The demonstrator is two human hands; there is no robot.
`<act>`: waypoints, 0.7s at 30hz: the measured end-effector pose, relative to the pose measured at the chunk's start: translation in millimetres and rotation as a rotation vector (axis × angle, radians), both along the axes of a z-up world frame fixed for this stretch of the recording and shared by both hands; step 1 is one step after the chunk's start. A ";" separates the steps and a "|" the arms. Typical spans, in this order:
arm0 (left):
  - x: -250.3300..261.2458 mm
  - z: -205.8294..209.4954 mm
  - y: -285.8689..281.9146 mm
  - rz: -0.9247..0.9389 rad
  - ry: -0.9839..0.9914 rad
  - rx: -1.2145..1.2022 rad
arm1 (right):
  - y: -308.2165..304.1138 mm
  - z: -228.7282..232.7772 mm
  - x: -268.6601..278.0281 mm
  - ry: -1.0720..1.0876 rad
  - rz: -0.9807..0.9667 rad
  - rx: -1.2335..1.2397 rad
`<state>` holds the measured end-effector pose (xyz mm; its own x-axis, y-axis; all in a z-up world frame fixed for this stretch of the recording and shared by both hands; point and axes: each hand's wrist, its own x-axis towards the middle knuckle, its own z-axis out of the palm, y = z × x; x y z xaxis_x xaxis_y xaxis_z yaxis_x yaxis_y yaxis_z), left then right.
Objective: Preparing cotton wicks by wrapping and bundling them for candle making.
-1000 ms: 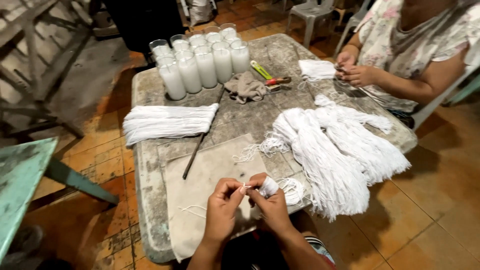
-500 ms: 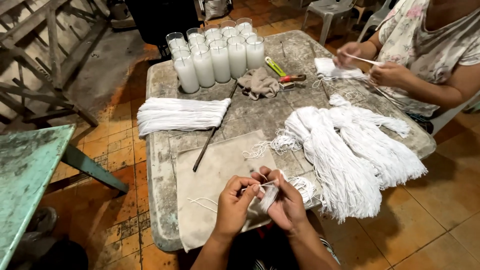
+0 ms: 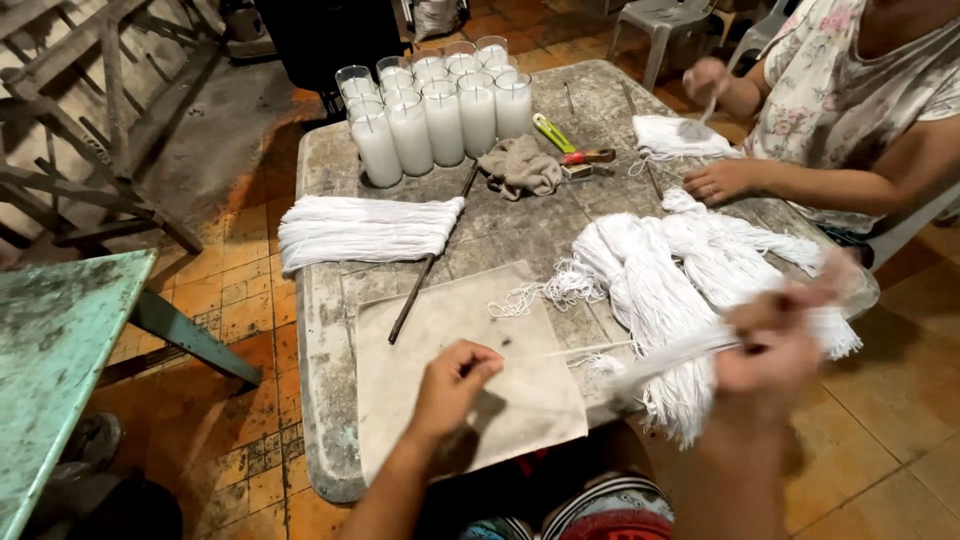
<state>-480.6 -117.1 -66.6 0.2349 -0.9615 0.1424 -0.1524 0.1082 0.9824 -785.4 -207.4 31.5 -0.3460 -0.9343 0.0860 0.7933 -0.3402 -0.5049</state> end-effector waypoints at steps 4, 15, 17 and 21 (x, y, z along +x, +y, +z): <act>30.2 4.7 -41.8 0.094 -0.376 0.148 | -21.9 -10.2 -37.8 0.773 -0.631 -0.400; 16.0 -8.3 -106.5 0.072 -0.870 0.254 | -72.1 -99.5 128.7 1.862 0.320 -0.297; 15.9 -11.9 -105.3 0.074 -0.873 0.244 | -78.6 -115.6 134.0 2.183 0.413 -0.351; 20.9 -18.4 -105.8 0.066 -0.840 0.224 | -78.3 -118.3 134.5 2.346 0.373 -0.398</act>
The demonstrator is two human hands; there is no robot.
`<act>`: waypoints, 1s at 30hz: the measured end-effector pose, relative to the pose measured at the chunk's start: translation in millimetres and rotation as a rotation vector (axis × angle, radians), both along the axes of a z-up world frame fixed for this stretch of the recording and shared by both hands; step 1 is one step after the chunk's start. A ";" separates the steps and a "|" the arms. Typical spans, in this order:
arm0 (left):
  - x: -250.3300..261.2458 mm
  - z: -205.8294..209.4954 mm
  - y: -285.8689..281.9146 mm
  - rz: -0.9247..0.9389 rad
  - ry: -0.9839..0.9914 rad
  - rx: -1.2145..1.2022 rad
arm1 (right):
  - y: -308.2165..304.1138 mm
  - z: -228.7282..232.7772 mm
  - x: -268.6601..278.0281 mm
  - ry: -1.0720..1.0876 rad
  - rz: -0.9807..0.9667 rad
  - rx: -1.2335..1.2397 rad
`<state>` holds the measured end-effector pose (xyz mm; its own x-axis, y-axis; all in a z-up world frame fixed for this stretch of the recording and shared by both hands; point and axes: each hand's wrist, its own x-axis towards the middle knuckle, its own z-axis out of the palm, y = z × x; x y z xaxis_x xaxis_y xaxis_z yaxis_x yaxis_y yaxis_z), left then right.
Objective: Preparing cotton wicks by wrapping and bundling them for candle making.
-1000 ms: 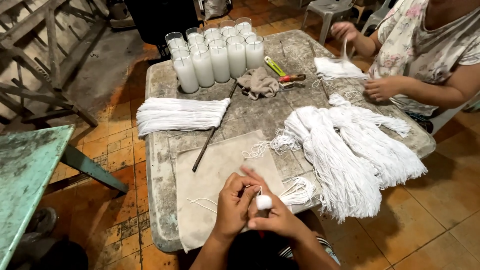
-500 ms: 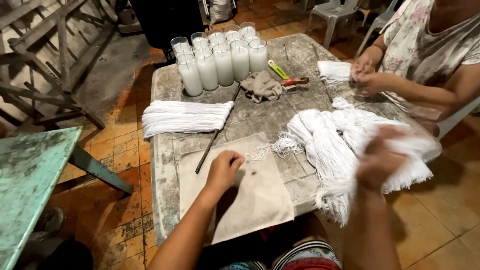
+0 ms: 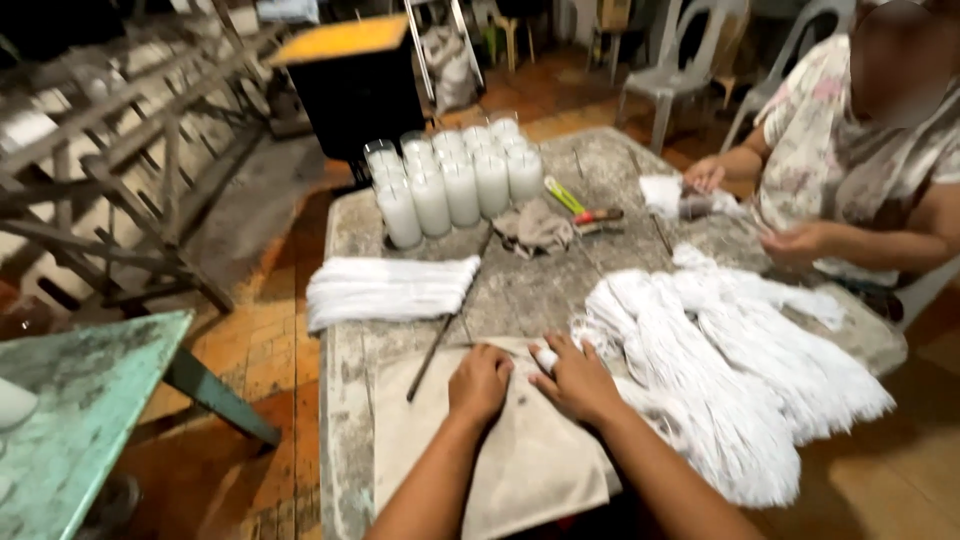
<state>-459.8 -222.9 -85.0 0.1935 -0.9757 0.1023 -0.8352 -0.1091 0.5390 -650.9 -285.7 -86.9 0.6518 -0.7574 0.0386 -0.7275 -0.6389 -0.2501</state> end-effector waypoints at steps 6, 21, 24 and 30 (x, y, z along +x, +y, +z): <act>4.8 -12.7 -10.4 0.057 0.061 -0.099 | -6.5 -15.3 -3.4 -0.550 0.112 -0.170; 13.1 -16.5 -10.3 -0.015 0.052 -0.018 | 9.0 -4.3 10.7 -0.238 -0.007 -0.056; 13.2 -14.1 -11.2 -0.015 0.044 0.014 | -0.1 -10.3 6.0 -0.454 0.108 -0.246; 14.3 -15.9 -11.4 -0.019 0.052 0.016 | 16.1 1.2 5.7 -0.600 0.231 -0.014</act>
